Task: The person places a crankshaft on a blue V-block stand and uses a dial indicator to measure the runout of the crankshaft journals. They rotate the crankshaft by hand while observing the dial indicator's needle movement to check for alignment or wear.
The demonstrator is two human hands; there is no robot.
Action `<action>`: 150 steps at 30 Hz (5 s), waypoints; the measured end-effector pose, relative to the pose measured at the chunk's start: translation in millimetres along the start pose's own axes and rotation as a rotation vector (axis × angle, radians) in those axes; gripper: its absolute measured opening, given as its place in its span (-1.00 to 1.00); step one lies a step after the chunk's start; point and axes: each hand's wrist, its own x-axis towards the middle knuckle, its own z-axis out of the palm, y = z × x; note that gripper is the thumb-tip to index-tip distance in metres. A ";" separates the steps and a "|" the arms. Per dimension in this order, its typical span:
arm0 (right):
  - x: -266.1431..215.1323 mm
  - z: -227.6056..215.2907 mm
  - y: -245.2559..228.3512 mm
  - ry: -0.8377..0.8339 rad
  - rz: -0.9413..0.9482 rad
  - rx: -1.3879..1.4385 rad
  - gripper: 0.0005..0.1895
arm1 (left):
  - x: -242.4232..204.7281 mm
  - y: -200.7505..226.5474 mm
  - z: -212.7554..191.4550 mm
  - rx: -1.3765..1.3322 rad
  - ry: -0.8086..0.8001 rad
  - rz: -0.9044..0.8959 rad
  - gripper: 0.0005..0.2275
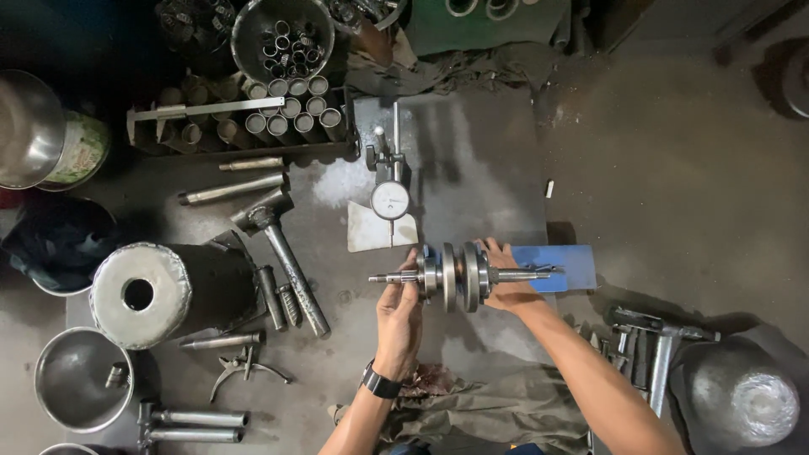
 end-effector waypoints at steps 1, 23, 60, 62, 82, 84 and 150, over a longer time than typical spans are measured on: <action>0.8 2.8 2.5 0.026 -0.033 -0.008 -0.21 | 0.4 -0.4 -1.0 0.029 0.014 -0.007 -0.57; -4.7 -8.3 21.1 -0.253 0.082 -0.056 -0.23 | -0.8 7.8 6.1 0.008 0.008 -0.058 -0.51; -67.4 -66.1 51.7 -0.330 0.557 -0.017 -0.48 | -0.9 12.6 16.4 -0.011 0.007 -0.072 -0.56; -78.5 -70.0 57.3 -0.565 0.596 0.231 -0.51 | -0.1 12.2 17.4 -0.022 -0.007 -0.059 -0.56; -79.2 -58.6 51.9 0.002 0.126 -0.664 -0.23 | -0.9 16.8 9.1 0.056 0.026 -0.071 -0.56; -72.6 -53.7 63.3 -0.083 0.070 -0.683 -0.23 | -0.8 15.5 7.7 0.064 0.023 -0.064 -0.56; -77.4 -89.6 -16.9 0.418 0.708 0.803 -0.70 | 236.7 37.5 -101.3 1.541 -0.299 0.464 -0.08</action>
